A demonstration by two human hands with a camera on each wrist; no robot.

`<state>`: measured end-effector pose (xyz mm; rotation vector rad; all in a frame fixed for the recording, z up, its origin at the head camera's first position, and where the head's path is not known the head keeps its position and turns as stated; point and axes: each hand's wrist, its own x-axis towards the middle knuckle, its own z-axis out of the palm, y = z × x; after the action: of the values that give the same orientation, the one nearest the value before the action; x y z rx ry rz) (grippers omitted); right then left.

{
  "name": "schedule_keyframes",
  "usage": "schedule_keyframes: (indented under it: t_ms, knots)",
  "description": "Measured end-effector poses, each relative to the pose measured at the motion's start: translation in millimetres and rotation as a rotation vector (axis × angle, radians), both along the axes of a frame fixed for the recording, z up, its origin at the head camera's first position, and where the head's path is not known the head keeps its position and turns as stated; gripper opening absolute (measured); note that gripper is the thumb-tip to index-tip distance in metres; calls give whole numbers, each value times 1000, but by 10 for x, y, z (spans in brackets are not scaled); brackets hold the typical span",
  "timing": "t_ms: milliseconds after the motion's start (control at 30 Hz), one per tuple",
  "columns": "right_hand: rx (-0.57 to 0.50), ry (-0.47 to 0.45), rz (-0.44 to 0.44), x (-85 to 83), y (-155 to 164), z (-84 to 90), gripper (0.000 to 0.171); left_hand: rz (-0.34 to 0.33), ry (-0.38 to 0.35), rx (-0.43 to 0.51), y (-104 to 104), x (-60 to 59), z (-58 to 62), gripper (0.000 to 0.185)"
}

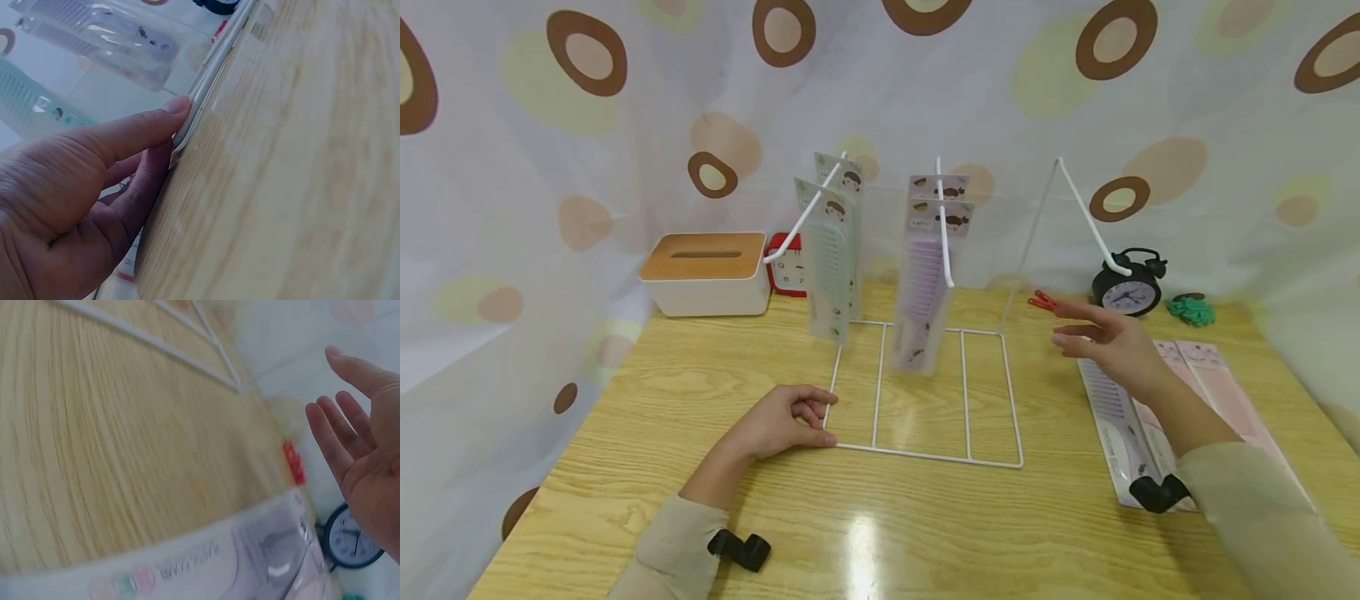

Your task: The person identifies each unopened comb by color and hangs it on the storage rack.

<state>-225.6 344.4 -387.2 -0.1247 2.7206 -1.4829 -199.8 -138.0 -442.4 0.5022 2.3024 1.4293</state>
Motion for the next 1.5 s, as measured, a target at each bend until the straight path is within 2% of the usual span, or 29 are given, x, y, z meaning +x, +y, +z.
schedule_keyframes:
  t_ms: [133, 300, 500, 833, 933, 1100, 1167, 1233, 1333, 1500]
  knots:
    - [118, -47, -13, -69, 221, -104, 69, 1, -8, 6, 15, 0, 6, 55]
    - [242, -43, -26, -143, 392, -176, 70, 0, -16, 13, 27, 0, 21, 56]
    - [307, -69, -32, -239, 477, -250, 76, 0, -15, 20, 20, 2, 11, 55]
    - [550, -92, -26, -367, 617, -303, 102, 6, -15, 20, 21, -1, 24, 55]
    - [545, -70, -39, -373, 602, -303, 101, 6, -17, 21, 17, 0, 47, 56]
    - [494, 47, -116, -359, 474, -298, 57, 7, -11, 18, 10, 2, 48, 55]
    - [466, 79, -145, -342, 418, -269, 45, 6, -6, 13, 10, 2, 41, 55]
    - [430, 98, -165, -325, 373, -236, 44, 5, -4, 9, 10, 1, 35, 55]
    - [344, 98, -189, -272, 293, -166, 53, 8, -6, 8, 6, 0, 27, 55]
    - [199, 84, -221, -108, 156, -26, 60, 8, -7, 3, -8, 7, 13, 55]
